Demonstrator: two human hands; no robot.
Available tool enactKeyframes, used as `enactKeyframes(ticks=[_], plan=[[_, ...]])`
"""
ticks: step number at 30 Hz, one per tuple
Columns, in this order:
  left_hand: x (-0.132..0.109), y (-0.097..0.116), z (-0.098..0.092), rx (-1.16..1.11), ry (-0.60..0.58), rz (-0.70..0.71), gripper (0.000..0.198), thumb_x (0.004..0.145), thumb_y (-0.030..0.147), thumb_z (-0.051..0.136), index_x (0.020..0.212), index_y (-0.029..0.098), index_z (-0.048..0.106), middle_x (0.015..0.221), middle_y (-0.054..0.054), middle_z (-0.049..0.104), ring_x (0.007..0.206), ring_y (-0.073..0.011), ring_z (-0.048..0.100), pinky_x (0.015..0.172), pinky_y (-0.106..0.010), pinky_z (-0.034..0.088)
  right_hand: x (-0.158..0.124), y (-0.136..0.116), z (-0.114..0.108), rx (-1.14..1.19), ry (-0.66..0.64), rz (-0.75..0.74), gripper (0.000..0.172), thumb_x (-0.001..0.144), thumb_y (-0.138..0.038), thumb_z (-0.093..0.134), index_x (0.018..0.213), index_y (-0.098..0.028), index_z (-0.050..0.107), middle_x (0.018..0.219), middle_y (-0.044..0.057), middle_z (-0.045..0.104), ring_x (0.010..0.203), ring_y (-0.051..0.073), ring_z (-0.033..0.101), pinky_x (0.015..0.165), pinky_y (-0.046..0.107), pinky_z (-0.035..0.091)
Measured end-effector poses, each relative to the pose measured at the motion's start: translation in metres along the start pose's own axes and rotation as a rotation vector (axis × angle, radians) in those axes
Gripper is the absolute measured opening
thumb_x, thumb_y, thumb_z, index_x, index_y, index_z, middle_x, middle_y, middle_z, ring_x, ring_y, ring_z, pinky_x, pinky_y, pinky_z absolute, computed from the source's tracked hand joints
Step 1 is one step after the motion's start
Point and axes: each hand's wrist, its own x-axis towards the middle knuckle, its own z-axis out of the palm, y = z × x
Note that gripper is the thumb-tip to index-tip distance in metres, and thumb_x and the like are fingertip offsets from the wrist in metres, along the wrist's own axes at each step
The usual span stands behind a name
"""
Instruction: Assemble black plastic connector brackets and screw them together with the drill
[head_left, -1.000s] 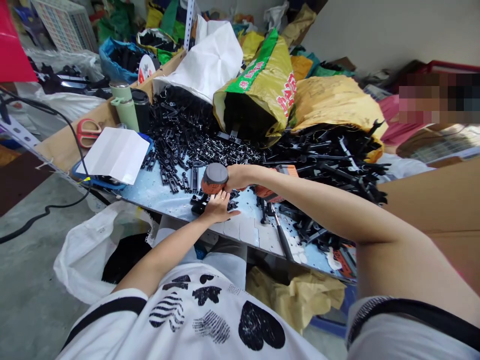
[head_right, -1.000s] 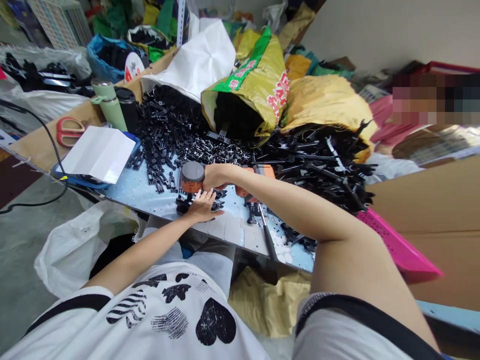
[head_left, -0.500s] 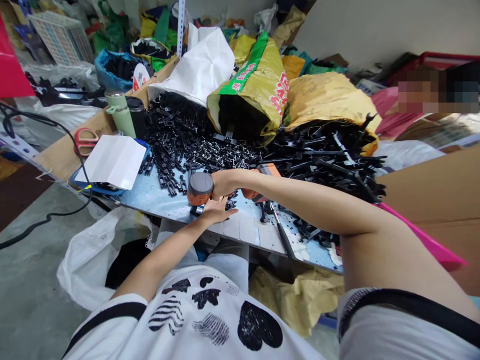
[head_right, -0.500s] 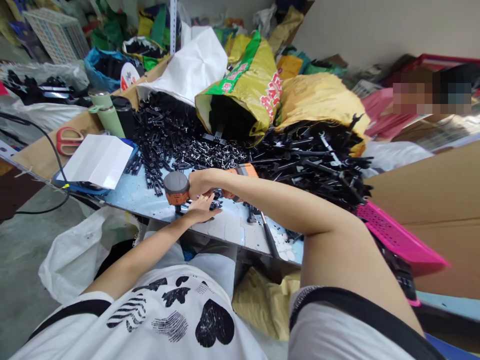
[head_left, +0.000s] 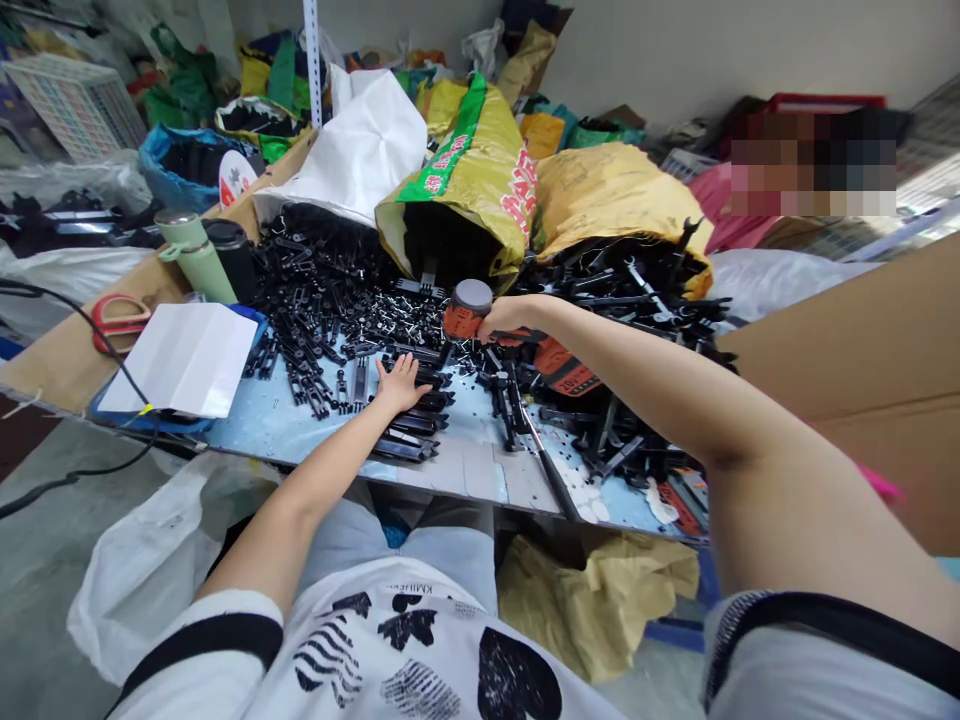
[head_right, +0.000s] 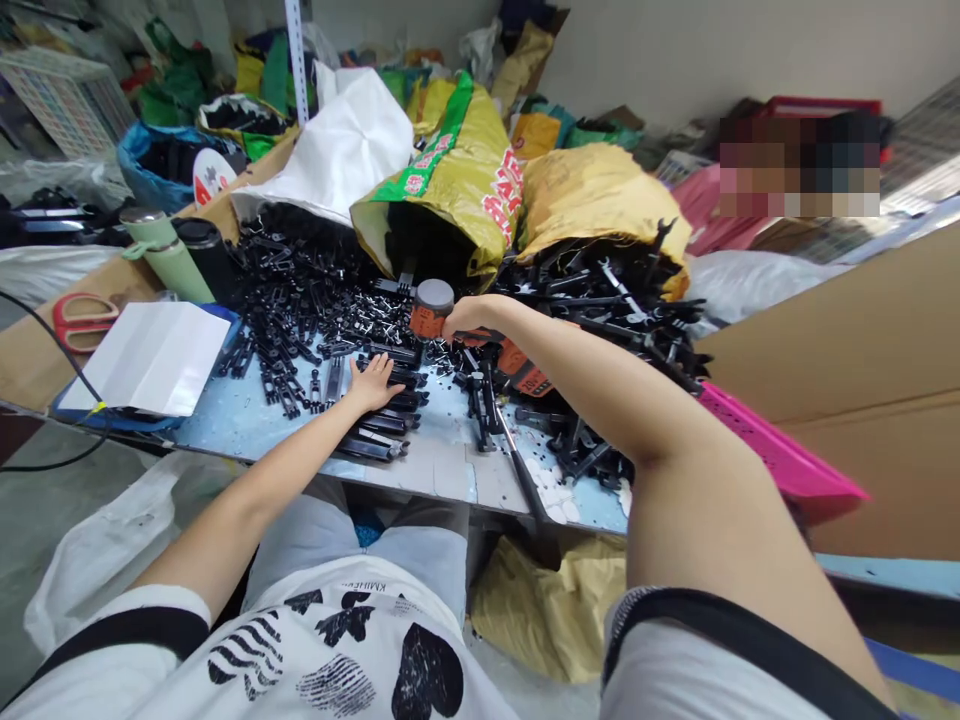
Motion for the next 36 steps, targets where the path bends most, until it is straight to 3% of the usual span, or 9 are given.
enactKeyframes(ticks=[4, 8, 14, 22, 25, 29, 32, 36], plan=[[0.007, -0.004, 0.01, 0.018, -0.01, -0.021, 0.067, 0.091, 0.057, 0.021, 0.146, 0.019, 0.023, 0.153, -0.009, 0.017, 0.142, -0.0282, 0.011, 0.106, -0.066, -0.006, 0.029, 0.015, -0.003, 0.087, -0.139, -0.015, 0.017, 0.071, -0.024, 0.063, 0.059, -0.014, 0.055, 0.056, 0.002, 0.055, 0.055, 0.015, 0.054, 0.057, 0.027, 0.046], [0.006, -0.003, 0.015, 0.038, 0.017, -0.008, 0.066, 0.092, 0.055, 0.019, 0.146, 0.018, 0.022, 0.154, -0.009, 0.016, 0.142, -0.0279, 0.009, 0.106, -0.065, -0.006, 0.043, 0.02, -0.003, 0.116, -0.171, -0.045, 0.015, 0.07, -0.022, 0.06, 0.058, -0.015, 0.055, 0.055, 0.003, 0.055, 0.054, 0.016, 0.054, 0.057, 0.029, 0.045], [0.004, -0.001, 0.01, 0.04, -0.015, -0.019, 0.065, 0.092, 0.054, 0.021, 0.147, 0.018, 0.021, 0.154, -0.009, 0.015, 0.142, -0.0277, 0.008, 0.107, -0.065, -0.004, 0.016, 0.007, -0.002, -0.045, -0.076, -0.091, 0.013, 0.062, -0.025, 0.068, 0.062, -0.014, 0.062, 0.06, 0.006, 0.06, 0.061, 0.021, 0.059, 0.056, 0.031, 0.045], [0.005, 0.001, 0.002, 0.043, -0.026, -0.026, 0.064, 0.091, 0.051, 0.027, 0.146, 0.017, 0.023, 0.154, -0.011, 0.016, 0.142, -0.0271, 0.01, 0.108, -0.064, -0.003, 0.002, 0.003, 0.023, 0.017, -0.159, -0.106, 0.012, 0.063, -0.026, 0.068, 0.064, -0.017, 0.062, 0.064, 0.005, 0.061, 0.061, 0.02, 0.059, 0.055, 0.029, 0.045], [-0.011, 0.005, -0.003, 0.041, -0.019, 0.02, 0.066, 0.091, 0.053, 0.029, 0.143, 0.012, 0.028, 0.151, -0.014, 0.023, 0.142, -0.028, 0.014, 0.112, -0.057, 0.0, -0.007, 0.0, 0.029, 0.012, -0.114, -0.123, 0.01, 0.063, -0.024, 0.068, 0.067, -0.017, 0.063, 0.066, 0.005, 0.062, 0.065, 0.021, 0.06, 0.057, 0.03, 0.045], [-0.05, 0.016, 0.005, -0.023, -0.07, 0.17, 0.074, 0.09, 0.06, 0.026, 0.14, 0.006, 0.035, 0.148, -0.018, 0.03, 0.139, -0.0283, 0.022, 0.114, -0.043, 0.015, -0.029, -0.001, 0.03, -0.104, -0.11, -0.156, 0.008, 0.063, -0.023, 0.067, 0.065, -0.016, 0.063, 0.059, 0.006, 0.059, 0.066, 0.023, 0.06, 0.057, 0.031, 0.044], [-0.071, 0.021, 0.015, -0.027, -0.043, 0.194, 0.078, 0.089, 0.063, 0.025, 0.14, 0.006, 0.033, 0.151, -0.018, 0.023, 0.141, -0.0286, 0.015, 0.114, -0.042, 0.014, -0.042, -0.001, 0.034, -0.096, -0.159, -0.161, 0.009, 0.063, -0.024, 0.066, 0.062, -0.016, 0.062, 0.057, 0.006, 0.058, 0.063, 0.023, 0.059, 0.055, 0.03, 0.043], [-0.08, 0.018, 0.017, -0.041, -0.029, 0.194, 0.08, 0.088, 0.065, 0.024, 0.142, 0.006, 0.03, 0.151, -0.017, 0.021, 0.142, -0.0282, 0.013, 0.115, -0.042, 0.013, -0.047, -0.004, 0.045, -0.053, -0.178, -0.118, 0.011, 0.062, -0.023, 0.069, 0.065, -0.016, 0.061, 0.057, 0.004, 0.058, 0.059, 0.02, 0.058, 0.053, 0.028, 0.041]])
